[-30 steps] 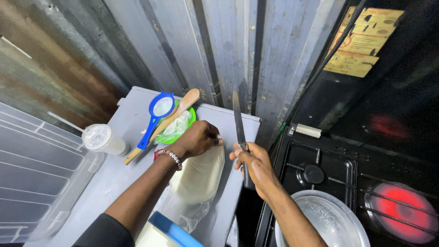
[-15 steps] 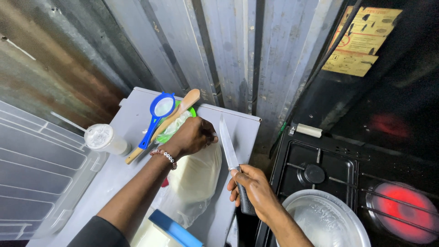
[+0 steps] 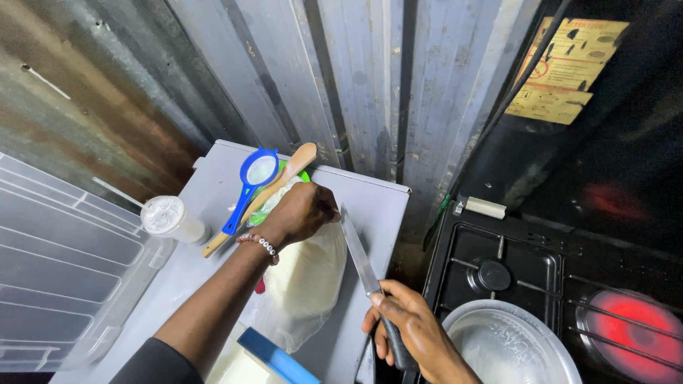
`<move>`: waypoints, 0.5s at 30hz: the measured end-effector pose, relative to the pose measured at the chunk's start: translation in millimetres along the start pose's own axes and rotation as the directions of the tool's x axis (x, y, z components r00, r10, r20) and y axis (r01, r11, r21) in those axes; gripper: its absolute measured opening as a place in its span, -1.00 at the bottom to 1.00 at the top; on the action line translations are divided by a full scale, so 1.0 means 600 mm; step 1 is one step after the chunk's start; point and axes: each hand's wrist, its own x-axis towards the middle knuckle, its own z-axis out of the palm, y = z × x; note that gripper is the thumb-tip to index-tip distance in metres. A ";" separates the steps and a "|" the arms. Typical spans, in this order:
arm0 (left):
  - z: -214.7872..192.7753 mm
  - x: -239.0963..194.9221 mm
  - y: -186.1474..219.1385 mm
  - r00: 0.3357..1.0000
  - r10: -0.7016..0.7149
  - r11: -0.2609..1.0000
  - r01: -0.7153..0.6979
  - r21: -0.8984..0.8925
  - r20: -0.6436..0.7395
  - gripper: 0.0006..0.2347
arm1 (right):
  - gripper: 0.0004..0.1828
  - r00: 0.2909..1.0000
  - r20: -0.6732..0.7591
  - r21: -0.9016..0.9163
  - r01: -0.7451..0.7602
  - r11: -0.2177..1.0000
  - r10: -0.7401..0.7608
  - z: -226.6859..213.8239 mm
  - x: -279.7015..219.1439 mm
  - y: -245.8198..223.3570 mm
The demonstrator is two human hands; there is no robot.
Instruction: Straining a white liquid from a pot through a sieve into a container, then cutting open a plastic bag of ingredients and pouring it into a bowl.
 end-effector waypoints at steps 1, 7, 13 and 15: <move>0.000 0.001 -0.003 1.000 0.000 1.000 0.000 -0.001 -0.001 -0.92 | -0.63 1.000 0.000 -0.001 0.001 1.000 -0.001 -0.005 -0.008 0.002; -0.003 0.003 -0.001 0.999 0.043 0.999 -0.043 0.015 -0.013 -0.89 | -0.64 0.994 0.023 0.041 -0.111 0.993 0.110 -0.015 -0.050 -0.002; 0.002 0.002 -0.006 0.999 0.031 0.999 -0.031 -0.036 -0.015 -0.83 | -0.74 0.997 -0.003 0.183 -0.076 0.980 0.078 -0.010 -0.008 0.042; 0.001 0.001 -0.004 0.999 0.031 0.999 -0.032 -0.010 -0.023 -0.80 | -0.70 0.994 -0.068 0.131 0.095 0.987 -0.087 0.001 0.012 0.052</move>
